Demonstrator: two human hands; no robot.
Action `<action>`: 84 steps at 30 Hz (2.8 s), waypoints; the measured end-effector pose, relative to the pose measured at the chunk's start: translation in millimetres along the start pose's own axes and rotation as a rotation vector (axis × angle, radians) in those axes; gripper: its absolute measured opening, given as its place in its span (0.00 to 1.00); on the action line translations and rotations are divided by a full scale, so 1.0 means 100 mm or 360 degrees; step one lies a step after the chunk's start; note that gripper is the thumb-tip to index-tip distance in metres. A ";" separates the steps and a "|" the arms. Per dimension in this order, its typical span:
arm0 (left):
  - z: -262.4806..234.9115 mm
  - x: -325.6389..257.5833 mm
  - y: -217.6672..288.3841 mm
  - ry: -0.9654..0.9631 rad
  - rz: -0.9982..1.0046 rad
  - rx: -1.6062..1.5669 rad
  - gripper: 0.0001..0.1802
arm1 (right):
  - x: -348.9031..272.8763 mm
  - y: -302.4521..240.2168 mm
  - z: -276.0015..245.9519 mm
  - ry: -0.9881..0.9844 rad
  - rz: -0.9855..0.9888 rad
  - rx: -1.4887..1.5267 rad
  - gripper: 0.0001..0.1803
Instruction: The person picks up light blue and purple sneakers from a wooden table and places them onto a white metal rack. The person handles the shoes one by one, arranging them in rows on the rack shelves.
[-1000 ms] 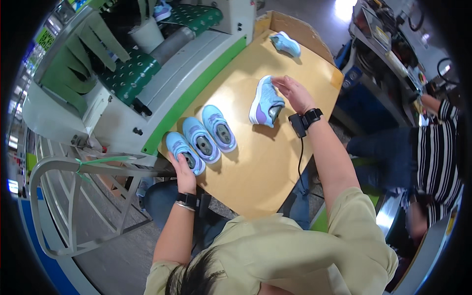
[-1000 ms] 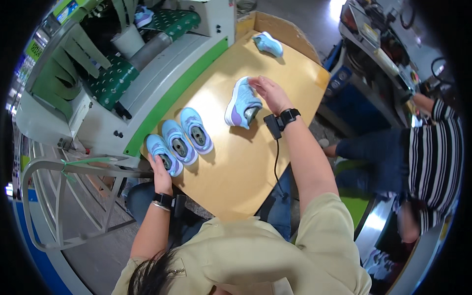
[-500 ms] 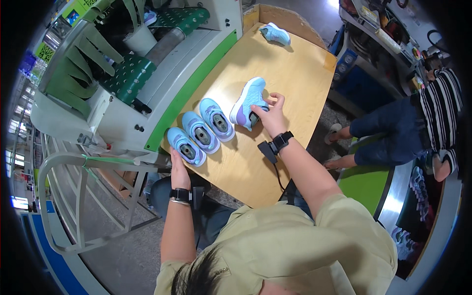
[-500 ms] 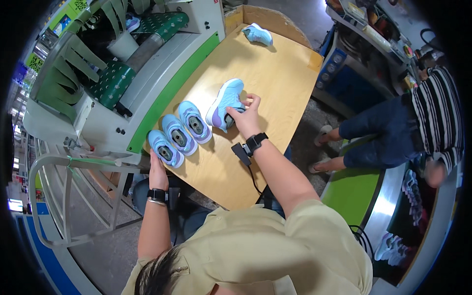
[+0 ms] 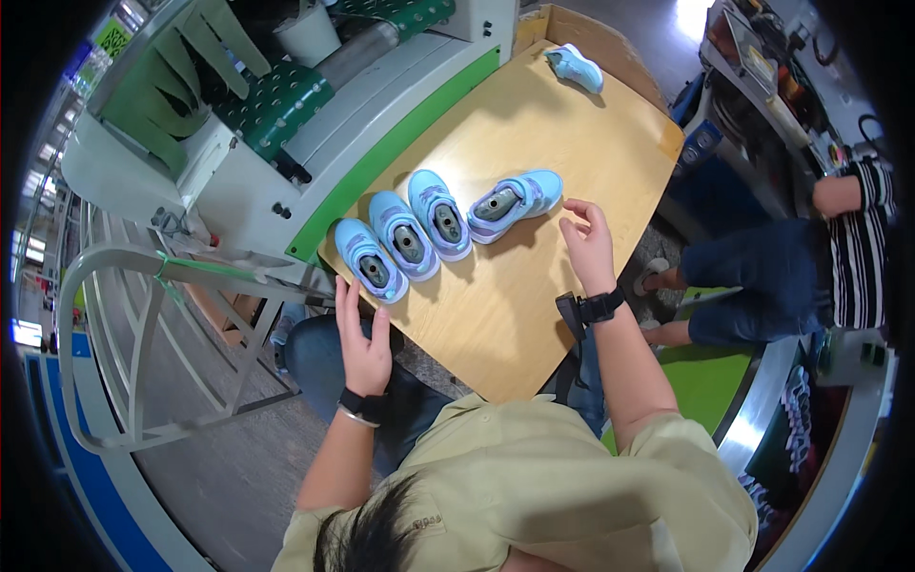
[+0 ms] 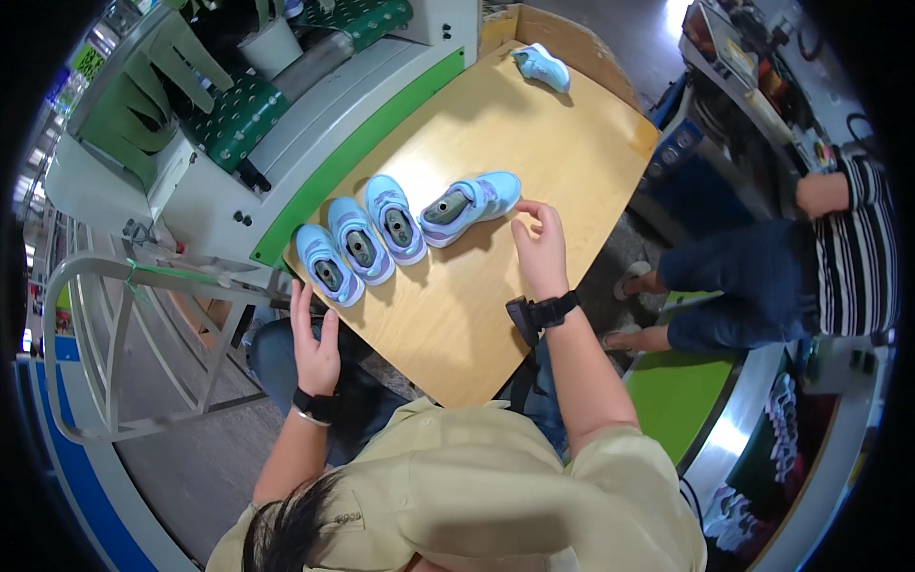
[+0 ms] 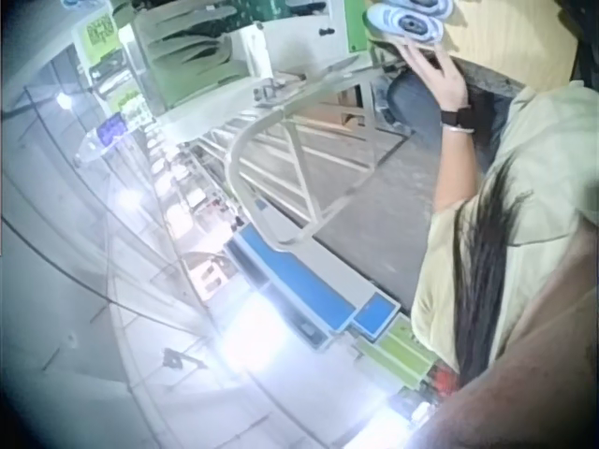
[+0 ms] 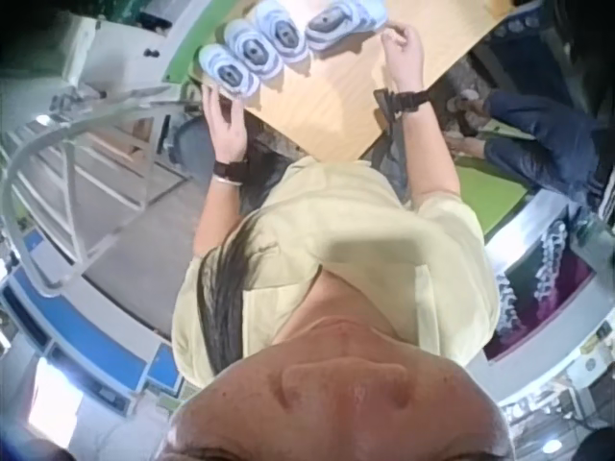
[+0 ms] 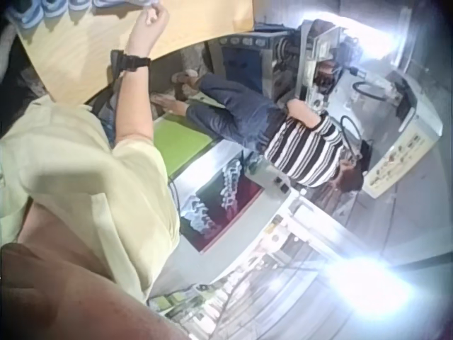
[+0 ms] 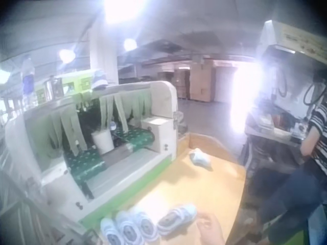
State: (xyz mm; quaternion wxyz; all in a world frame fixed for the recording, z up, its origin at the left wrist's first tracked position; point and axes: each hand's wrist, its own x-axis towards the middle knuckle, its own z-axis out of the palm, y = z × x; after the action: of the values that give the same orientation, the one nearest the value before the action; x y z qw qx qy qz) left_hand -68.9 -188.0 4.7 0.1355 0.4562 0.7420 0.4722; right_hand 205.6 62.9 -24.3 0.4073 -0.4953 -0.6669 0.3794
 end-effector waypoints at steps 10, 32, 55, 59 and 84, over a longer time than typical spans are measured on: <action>-0.58 -0.40 0.02 0.0072 -0.0165 0.0277 0.27 | 0.60 -0.20 0.35 -0.0608 -0.0440 -0.0667 0.46; 0.53 -0.23 0.39 -0.1224 0.0233 0.0106 0.45 | -1.22 -0.64 0.12 -0.1217 -0.0489 -0.0409 0.39; -2.42 -0.34 0.07 0.0680 -0.0515 0.0995 0.37 | -1.02 -0.31 0.24 -0.1349 -0.0761 -0.0824 0.35; -2.61 0.52 -0.36 0.0595 -0.0558 0.1343 0.37 | -1.04 -0.26 0.18 -0.1363 -0.0741 -0.0795 0.37; -1.26 -0.24 -2.15 0.0313 -0.1081 0.1048 0.42 | -1.06 -0.23 0.22 -0.1410 -0.0638 -0.0810 0.37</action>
State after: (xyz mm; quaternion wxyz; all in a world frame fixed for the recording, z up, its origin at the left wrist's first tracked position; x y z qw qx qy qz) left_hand -253.4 -310.1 -113.0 0.0596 0.1599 0.9683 0.1822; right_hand 196.1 -47.6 -29.5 0.0192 -0.2345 -0.9266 0.2932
